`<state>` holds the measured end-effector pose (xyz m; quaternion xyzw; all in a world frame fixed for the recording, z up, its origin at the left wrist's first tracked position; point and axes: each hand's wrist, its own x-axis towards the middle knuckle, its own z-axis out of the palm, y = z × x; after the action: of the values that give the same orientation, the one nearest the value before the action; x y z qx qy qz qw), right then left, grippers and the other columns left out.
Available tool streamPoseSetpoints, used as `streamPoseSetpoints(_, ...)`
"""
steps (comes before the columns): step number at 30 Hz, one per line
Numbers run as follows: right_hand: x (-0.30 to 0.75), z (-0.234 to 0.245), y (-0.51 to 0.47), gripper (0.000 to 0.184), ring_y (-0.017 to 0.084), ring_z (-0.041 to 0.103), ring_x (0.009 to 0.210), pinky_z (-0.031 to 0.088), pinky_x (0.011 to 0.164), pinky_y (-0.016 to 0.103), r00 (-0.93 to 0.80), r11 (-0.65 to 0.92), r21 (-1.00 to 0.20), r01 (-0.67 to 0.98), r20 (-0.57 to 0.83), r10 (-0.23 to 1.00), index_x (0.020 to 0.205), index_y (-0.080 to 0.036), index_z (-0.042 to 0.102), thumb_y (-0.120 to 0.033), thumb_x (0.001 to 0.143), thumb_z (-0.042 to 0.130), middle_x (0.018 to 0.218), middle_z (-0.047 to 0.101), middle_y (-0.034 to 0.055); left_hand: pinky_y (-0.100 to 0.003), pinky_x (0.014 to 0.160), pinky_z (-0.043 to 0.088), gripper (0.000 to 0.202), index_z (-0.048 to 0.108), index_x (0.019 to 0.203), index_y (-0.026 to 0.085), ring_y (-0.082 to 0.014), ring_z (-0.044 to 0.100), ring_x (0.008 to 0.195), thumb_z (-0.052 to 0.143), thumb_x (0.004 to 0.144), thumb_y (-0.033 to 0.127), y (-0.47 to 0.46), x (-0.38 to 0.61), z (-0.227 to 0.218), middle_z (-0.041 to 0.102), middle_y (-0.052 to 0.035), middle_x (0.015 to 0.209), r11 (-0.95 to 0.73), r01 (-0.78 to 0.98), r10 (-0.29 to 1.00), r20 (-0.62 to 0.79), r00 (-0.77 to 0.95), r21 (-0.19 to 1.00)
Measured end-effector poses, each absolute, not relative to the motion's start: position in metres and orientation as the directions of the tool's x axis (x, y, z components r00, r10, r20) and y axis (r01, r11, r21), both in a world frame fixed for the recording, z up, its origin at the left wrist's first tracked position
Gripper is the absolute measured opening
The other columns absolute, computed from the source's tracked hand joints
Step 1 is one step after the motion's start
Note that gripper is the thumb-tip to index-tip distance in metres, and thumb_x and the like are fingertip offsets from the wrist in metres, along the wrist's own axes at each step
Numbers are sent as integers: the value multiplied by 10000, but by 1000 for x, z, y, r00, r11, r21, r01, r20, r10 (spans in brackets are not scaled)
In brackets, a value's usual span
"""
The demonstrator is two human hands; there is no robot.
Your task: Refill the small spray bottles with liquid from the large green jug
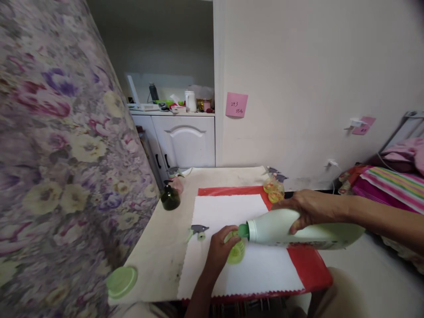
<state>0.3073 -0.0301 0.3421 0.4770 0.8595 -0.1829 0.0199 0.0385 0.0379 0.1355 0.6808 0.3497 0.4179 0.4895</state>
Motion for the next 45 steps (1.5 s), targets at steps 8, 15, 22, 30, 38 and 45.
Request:
streamPoseSetpoints(8,305,344,-30,482,191,651,616,403,523,246,-546,485,-287,827,-196,815,1122,-218,639,-568,792,628,761,705,33,-340,902,487,212,724,951,202,-250,657,989,652,755,241,38,38,135,745,-51,1002,-294,53,878,247,410,954)
streamPoseSetpoints(15,305,344,-30,483,205,668,662,427,553,254,-532,471,-276,838,-221,817,1136,-226,629,-568,795,623,798,717,36,-348,901,490,213,725,949,204,-255,656,992,660,753,258,38,37,134,745,-52,1006,-288,52,881,243,407,956)
streamPoseSetpoints(22,304,344,-31,473,204,669,673,420,551,246,-536,475,-277,835,-218,816,1101,-216,634,-578,798,616,811,718,44,-335,898,485,208,719,956,204,-245,654,990,651,764,248,38,37,134,742,-48,1009,-299,52,875,252,414,953)
streamPoseSetpoints(30,305,344,-31,487,203,664,643,408,544,248,-537,482,-263,836,-212,816,1139,-223,628,-569,796,623,783,712,38,-334,899,486,208,721,950,204,-246,657,983,651,761,253,37,37,136,746,-43,995,-296,50,875,250,414,954)
streamPoseSetpoints(38,304,345,-31,453,205,670,677,443,562,252,-527,454,-301,839,-235,817,1084,-220,642,-571,799,617,822,725,40,-322,892,477,203,718,956,205,-240,655,980,654,768,247,39,37,134,742,-42,994,-306,53,871,257,419,951)
streamPoseSetpoints(45,306,342,-28,513,208,675,686,446,569,257,-523,459,-281,843,-232,820,1135,-234,618,-590,767,644,833,722,37,-318,898,465,199,711,958,203,-232,650,981,644,773,225,37,36,137,734,-40,996,-298,50,867,249,432,953)
